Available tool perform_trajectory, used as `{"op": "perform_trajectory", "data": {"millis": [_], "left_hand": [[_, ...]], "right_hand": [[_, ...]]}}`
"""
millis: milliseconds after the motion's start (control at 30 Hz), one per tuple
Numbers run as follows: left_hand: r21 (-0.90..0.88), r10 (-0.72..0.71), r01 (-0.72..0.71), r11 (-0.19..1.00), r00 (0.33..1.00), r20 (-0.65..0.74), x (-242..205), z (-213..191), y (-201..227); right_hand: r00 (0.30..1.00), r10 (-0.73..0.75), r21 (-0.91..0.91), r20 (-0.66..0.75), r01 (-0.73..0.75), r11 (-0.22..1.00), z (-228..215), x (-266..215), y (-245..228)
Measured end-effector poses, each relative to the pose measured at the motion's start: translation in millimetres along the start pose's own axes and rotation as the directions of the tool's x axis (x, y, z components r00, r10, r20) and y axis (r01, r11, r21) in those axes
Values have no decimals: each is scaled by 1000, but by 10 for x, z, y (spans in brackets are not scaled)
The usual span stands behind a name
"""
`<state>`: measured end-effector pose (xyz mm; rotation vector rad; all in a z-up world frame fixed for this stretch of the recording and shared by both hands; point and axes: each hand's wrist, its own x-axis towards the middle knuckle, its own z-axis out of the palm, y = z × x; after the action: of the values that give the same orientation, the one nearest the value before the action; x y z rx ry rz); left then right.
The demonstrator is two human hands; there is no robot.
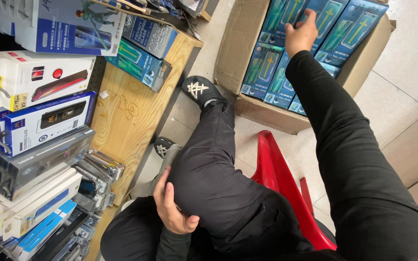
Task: The person cleans a screen protector box and another small product box with a cloth before placing them into a larger cardboard shipping carton.
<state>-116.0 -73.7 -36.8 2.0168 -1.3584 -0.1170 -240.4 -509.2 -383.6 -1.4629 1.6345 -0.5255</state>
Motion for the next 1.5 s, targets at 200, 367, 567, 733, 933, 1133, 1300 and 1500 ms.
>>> {"op": "perform_trajectory", "data": {"millis": [200,367,567,733,933,1133,1300,1500], "left_hand": [[-52,34,-35,998,999,-15,-60,14,-4],[10,35,-35,999,999,-9,17,-51,-57],[133,-24,31,991,999,-47,129,-123,33],[129,65,-46,991,988,-143,106,-30,-126],[174,-29,75,982,966,-257,86,-208,-199],[-218,-259,185,958,883,-391,28,-911,-115],[-794,-278,-277,541,832,-480,-146,-1389,75],[-800,-198,-425,423,818,-540,-552,-1501,129]], "right_hand": [[981,190,-61,47,-187,980,31,-189,2],[978,190,-34,90,-188,982,51,-442,59],[978,-58,-163,198,91,982,-134,-1479,3],[903,-323,-251,284,395,884,-436,-2445,624],[838,-361,-453,408,530,717,-990,-2462,1108],[725,-628,-113,284,675,729,-1296,-2420,-1164],[409,-612,481,677,384,789,-1267,-3806,-3254],[50,-452,422,891,-460,781,-596,-4610,-2941]]}}
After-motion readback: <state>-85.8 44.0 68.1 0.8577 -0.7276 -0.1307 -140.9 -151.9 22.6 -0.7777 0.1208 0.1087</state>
